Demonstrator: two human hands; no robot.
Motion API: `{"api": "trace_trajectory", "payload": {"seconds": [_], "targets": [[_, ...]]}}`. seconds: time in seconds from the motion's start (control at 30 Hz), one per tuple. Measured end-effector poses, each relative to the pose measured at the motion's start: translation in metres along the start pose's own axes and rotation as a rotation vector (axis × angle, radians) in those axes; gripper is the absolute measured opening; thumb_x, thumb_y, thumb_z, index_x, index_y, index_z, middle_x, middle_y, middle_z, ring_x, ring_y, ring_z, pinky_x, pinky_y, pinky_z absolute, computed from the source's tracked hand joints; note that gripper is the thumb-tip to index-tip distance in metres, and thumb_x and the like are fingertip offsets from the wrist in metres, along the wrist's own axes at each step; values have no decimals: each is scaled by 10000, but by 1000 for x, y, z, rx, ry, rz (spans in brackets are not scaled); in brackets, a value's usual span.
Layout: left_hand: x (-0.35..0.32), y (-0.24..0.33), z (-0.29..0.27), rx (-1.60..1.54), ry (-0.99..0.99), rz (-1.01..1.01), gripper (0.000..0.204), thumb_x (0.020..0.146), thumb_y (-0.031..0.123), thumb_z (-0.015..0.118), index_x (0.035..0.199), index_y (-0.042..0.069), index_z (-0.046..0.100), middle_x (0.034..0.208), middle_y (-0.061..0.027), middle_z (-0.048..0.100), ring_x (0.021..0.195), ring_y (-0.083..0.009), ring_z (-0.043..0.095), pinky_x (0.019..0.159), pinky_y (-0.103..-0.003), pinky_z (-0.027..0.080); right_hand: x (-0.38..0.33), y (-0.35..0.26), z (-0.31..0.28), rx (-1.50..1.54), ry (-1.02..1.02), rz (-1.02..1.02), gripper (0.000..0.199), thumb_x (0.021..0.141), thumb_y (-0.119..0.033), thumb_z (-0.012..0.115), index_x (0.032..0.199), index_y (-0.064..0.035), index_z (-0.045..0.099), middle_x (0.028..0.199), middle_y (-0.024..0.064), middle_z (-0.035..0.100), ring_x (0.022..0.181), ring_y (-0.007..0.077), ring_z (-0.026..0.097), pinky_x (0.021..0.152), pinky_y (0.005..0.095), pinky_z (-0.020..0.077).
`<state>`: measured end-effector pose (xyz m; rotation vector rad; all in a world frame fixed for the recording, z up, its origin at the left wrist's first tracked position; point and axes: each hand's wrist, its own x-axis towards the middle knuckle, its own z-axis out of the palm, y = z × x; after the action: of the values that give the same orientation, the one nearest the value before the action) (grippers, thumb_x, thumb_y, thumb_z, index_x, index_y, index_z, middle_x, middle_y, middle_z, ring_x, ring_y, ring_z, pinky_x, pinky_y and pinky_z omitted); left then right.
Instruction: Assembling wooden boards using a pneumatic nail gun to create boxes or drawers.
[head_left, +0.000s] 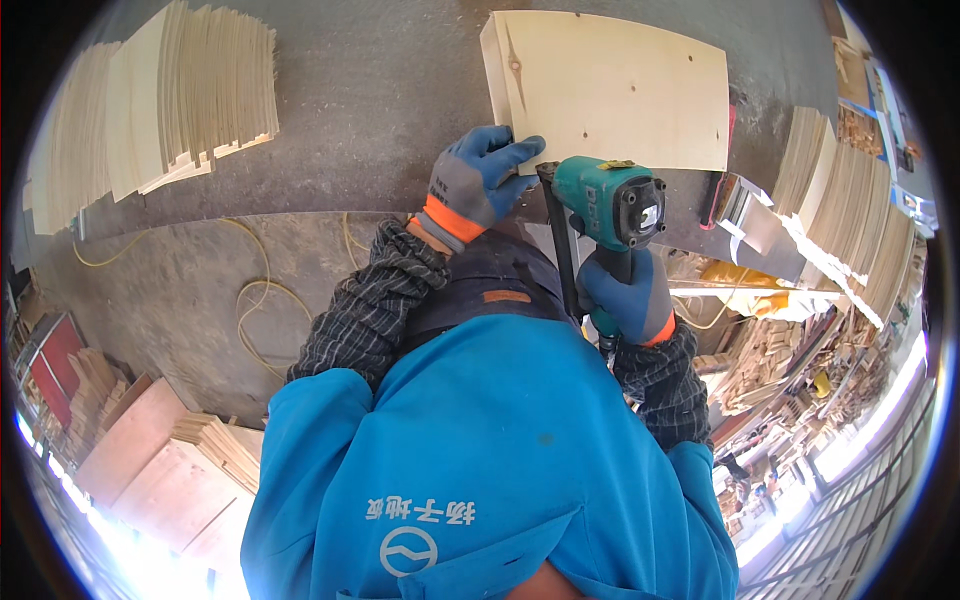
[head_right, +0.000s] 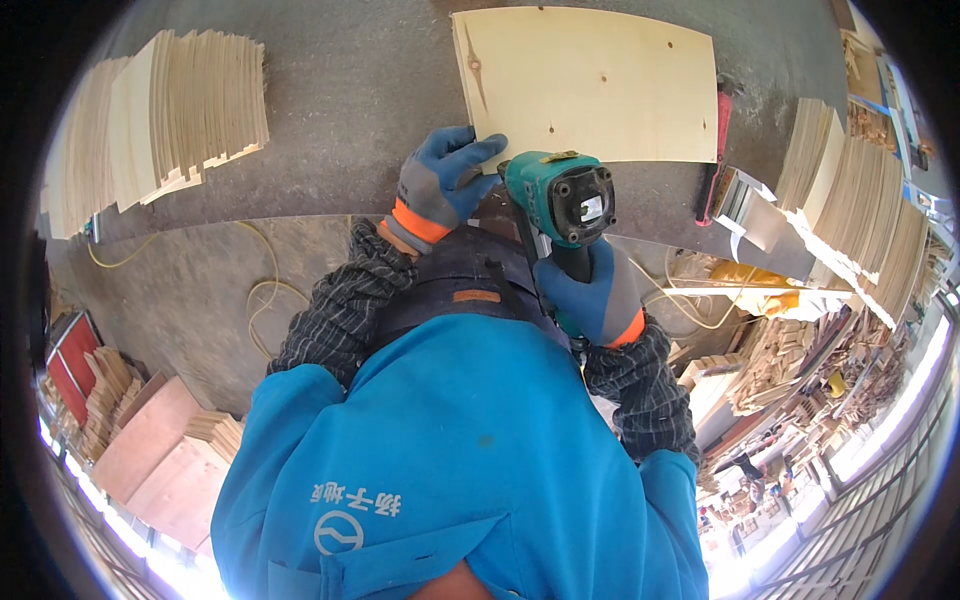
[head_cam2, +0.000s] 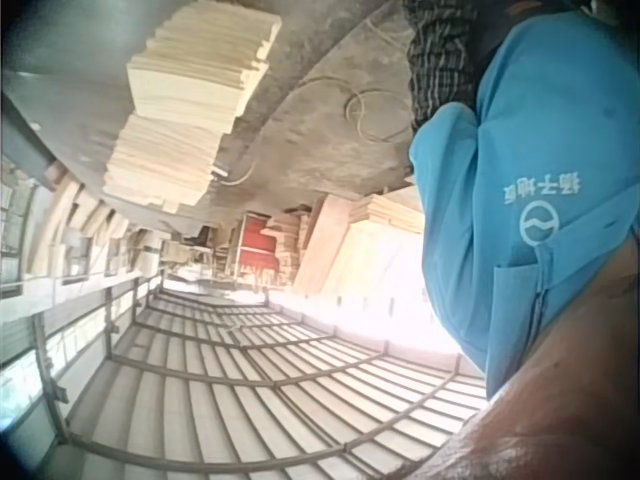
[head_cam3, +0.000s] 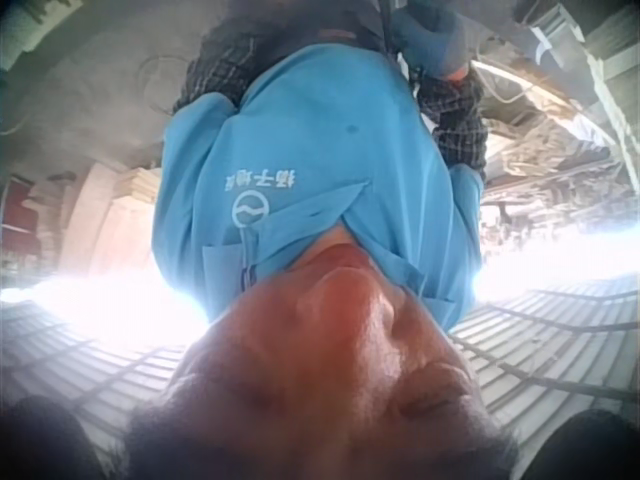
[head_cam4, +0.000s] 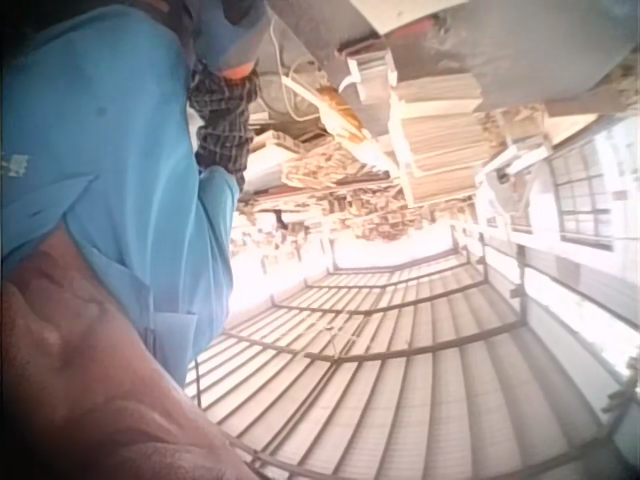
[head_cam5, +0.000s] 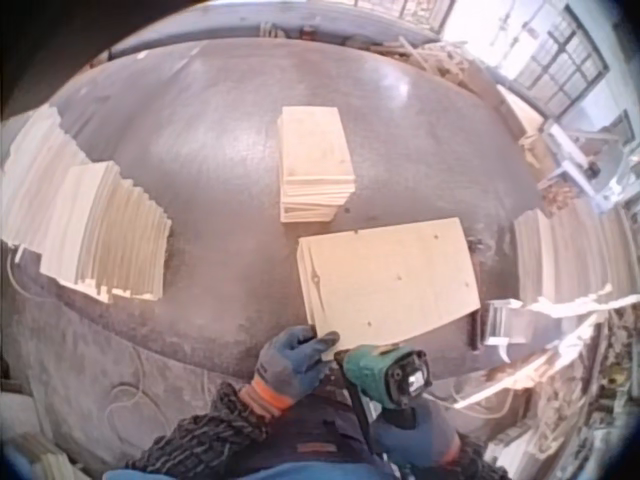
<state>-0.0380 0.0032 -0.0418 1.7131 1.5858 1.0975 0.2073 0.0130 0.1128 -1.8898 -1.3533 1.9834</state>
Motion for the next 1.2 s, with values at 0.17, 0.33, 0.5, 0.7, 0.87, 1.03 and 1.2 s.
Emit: {"api": "trace_trajectory", "payload": {"seconds": [0.17, 0.33, 0.5, 0.7, 0.87, 1.03, 1.2], "targets": [[1, 0, -2, -40, 19, -16, 535, 812, 90, 896, 1328, 173, 782, 1258, -123, 696, 1099, -318, 737, 932, -401, 645, 1, 1, 1, -66, -32, -27, 253, 908, -195, 785, 1041, 3, 700, 790, 70, 725, 674, 140, 699, 633, 329, 561], [1, 0, -2, -7, 1, 2, 546, 802, 101, 893, 1329, 193, 784, 1236, -113, 693, 1074, -309, 740, 901, -399, 647, -1, 1, 3, -79, 14, 21, 281, 900, -212, 795, 1055, 4, 705, 799, 72, 730, 698, 151, 708, 657, 340, 567], [2, -2, -1, 0, 13, 19, 541, 791, 131, 909, 1315, 195, 790, 1232, -113, 697, 1065, -308, 741, 891, -395, 646, -1, 4, 5, -59, 46, -41, 266, 902, -212, 791, 1036, 3, 712, 803, 71, 732, 694, 155, 707, 660, 344, 568], [2, -2, 1, 39, 20, 23, 492, 815, 182, 933, 1290, 187, 803, 1225, -123, 713, 1058, -312, 749, 893, -397, 648, -9, 3, -5, -35, 85, -73, 199, 907, -172, 763, 973, 8, 708, 770, 69, 715, 663, 157, 691, 636, 344, 557], [2, 0, 2, 7, 49, -24, 469, 828, 191, 936, 1278, 162, 807, 1225, -137, 714, 1055, -317, 760, 902, -397, 649, -10, 0, -14, 68, 43, -58, 154, 921, -146, 736, 929, -1, 687, 727, 61, 680, 638, 149, 663, 604, 336, 533], [1, 0, 3, -11, 32, -14, 465, 823, 183, 942, 1268, 146, 811, 1237, -141, 713, 1066, -315, 762, 907, -390, 650, -7, 3, -15, 10, 88, -70, 154, 925, -146, 729, 914, -1, 680, 733, 62, 682, 632, 147, 664, 600, 329, 531], [0, 0, 5, -22, 38, -25, 471, 815, 153, 944, 1267, 140, 812, 1251, -144, 712, 1076, -313, 764, 905, -389, 652, -8, 7, -23, 25, 48, -79, 137, 915, -131, 721, 912, 1, 686, 742, 64, 691, 636, 143, 670, 595, 329, 531]]}}
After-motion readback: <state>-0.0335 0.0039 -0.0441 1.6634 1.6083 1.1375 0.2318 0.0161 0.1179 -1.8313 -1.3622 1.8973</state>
